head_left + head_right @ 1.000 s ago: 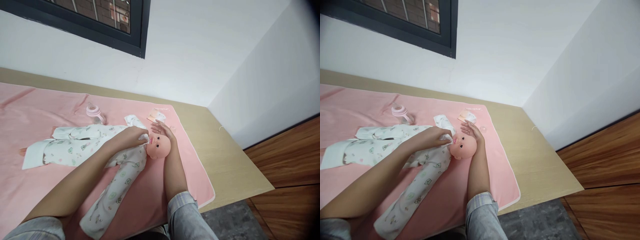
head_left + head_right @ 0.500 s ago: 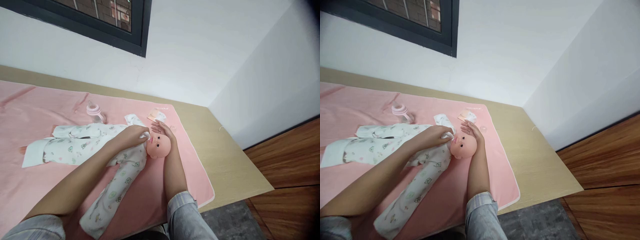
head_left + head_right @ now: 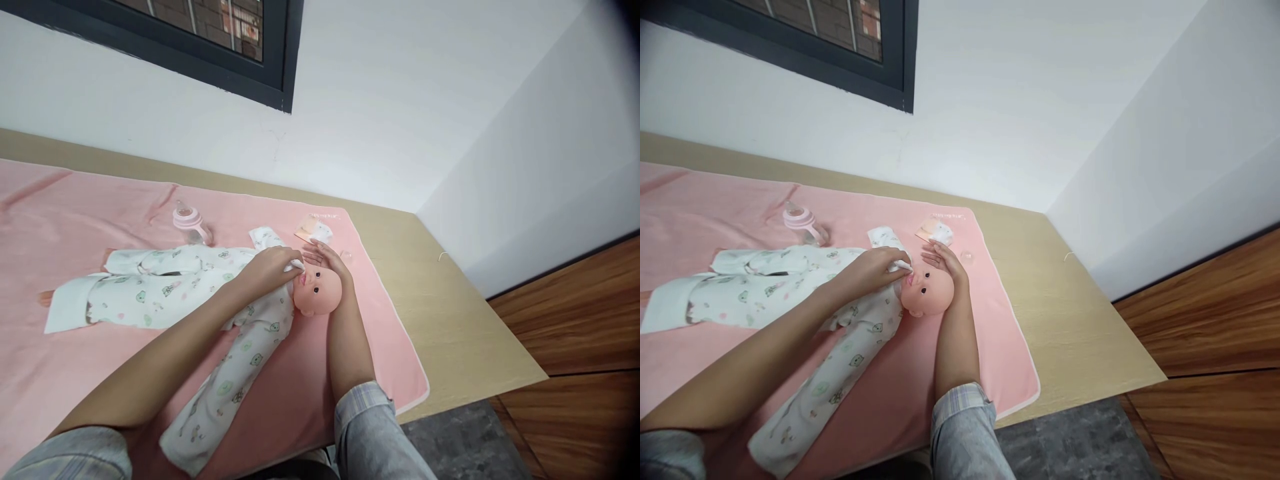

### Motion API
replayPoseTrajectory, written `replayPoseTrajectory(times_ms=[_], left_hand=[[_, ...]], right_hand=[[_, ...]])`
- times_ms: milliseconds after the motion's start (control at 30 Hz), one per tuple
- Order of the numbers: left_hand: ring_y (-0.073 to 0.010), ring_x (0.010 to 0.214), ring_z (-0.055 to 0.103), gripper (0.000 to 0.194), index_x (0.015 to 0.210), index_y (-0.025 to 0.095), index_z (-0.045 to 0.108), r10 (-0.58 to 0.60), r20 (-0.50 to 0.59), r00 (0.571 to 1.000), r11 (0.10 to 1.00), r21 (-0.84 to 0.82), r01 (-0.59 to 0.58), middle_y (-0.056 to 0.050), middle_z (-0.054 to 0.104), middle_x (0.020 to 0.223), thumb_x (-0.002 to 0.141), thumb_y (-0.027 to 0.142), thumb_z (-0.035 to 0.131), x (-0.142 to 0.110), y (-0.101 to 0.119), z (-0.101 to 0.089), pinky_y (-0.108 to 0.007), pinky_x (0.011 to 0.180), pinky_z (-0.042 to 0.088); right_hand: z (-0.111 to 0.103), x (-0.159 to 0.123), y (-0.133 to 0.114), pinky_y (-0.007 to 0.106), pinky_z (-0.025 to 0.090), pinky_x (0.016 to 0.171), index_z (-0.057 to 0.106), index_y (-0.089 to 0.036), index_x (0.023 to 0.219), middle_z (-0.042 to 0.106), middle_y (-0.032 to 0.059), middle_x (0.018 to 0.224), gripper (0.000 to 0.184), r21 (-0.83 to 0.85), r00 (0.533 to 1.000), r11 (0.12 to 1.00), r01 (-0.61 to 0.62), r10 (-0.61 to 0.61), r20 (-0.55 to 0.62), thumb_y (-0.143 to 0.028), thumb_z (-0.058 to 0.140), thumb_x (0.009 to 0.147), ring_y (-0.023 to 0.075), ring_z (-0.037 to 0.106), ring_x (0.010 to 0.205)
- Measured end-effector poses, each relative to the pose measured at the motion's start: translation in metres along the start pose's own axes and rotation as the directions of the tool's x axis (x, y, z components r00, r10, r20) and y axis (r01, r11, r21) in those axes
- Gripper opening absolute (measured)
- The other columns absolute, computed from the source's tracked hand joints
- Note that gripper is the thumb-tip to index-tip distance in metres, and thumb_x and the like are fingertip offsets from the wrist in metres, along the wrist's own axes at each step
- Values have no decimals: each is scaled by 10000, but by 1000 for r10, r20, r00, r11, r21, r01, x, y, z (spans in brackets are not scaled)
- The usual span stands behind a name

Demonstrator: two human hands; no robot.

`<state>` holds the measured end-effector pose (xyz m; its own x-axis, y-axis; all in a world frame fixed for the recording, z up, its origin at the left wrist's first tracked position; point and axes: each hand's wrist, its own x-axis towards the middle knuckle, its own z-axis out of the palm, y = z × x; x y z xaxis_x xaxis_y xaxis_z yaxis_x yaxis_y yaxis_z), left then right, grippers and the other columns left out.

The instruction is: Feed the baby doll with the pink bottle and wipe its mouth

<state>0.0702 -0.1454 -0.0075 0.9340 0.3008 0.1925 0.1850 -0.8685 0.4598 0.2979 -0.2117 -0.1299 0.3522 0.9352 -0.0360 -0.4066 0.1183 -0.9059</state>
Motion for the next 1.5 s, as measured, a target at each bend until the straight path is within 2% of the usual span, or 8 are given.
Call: replayPoseTrajectory(times_ms=[233,533,700,867,1067,1200,1367,1500], left_hand=[[-237,907,634,161,930,188,697,-17,-9,1000,998,-68,16,-34,710,955,897,252,553,-3,6,-6,-311,741,426],[-214,909,652,135,929,213,691,56,82,995,996,-75,-50,10,723,974,881,261,574,-9,5,-2,-293,755,422],[-223,900,648,163,927,205,691,42,62,997,998,-57,-39,-2,717,962,879,267,548,-7,8,-1,-306,745,423],[-224,876,636,174,900,198,693,9,35,999,998,-55,-7,-19,708,932,856,236,529,-5,11,-1,-313,723,420],[-244,893,620,166,871,192,678,-17,-22,1000,1000,-3,17,-44,696,924,852,238,520,-2,9,4,-320,731,414],[-249,898,626,185,882,191,678,-21,-24,999,1000,-18,21,-52,704,941,875,272,513,-3,8,0,-317,730,419],[-232,842,657,206,944,225,696,-4,114,993,999,-37,8,-17,721,919,895,332,528,-11,7,-17,-283,686,417],[-204,738,636,185,836,214,668,27,210,977,1000,0,-27,-2,702,836,886,302,513,-15,10,-22,-276,631,385]], right_hand=[[-3,3,2,411,481,1121,619,-259,1198,695,39,1245,408,-9,1000,1000,14,-14,21,-412,704,831,203,662,1156],[-11,12,6,432,463,1138,630,-255,1155,720,38,1178,415,1,999,1000,7,-7,43,-409,732,783,202,684,1105],[-8,8,5,433,460,1139,626,-262,1164,711,33,1200,405,-3,999,1000,21,-21,44,-407,719,797,208,667,1149],[1,0,0,432,465,1135,606,-273,1217,695,32,1239,438,-14,1000,1000,-13,13,-16,-412,709,815,206,666,1148],[4,-3,-3,446,458,1141,599,-269,1226,691,36,1247,436,-7,1000,1000,-16,16,-14,-407,701,825,222,661,1165],[3,-3,-2,449,450,1146,604,-270,1228,694,38,1236,424,9,1000,1000,-11,11,-9,-403,695,836,229,661,1169],[4,-4,-3,434,452,1146,612,-272,1205,695,37,1240,423,-11,1000,1000,-7,7,-11,-424,707,822,211,663,1154],[5,-6,-4,445,441,1154,602,-275,1214,684,42,1266,432,-24,1000,1000,8,-8,1,-443,702,828,215,654,1167]])
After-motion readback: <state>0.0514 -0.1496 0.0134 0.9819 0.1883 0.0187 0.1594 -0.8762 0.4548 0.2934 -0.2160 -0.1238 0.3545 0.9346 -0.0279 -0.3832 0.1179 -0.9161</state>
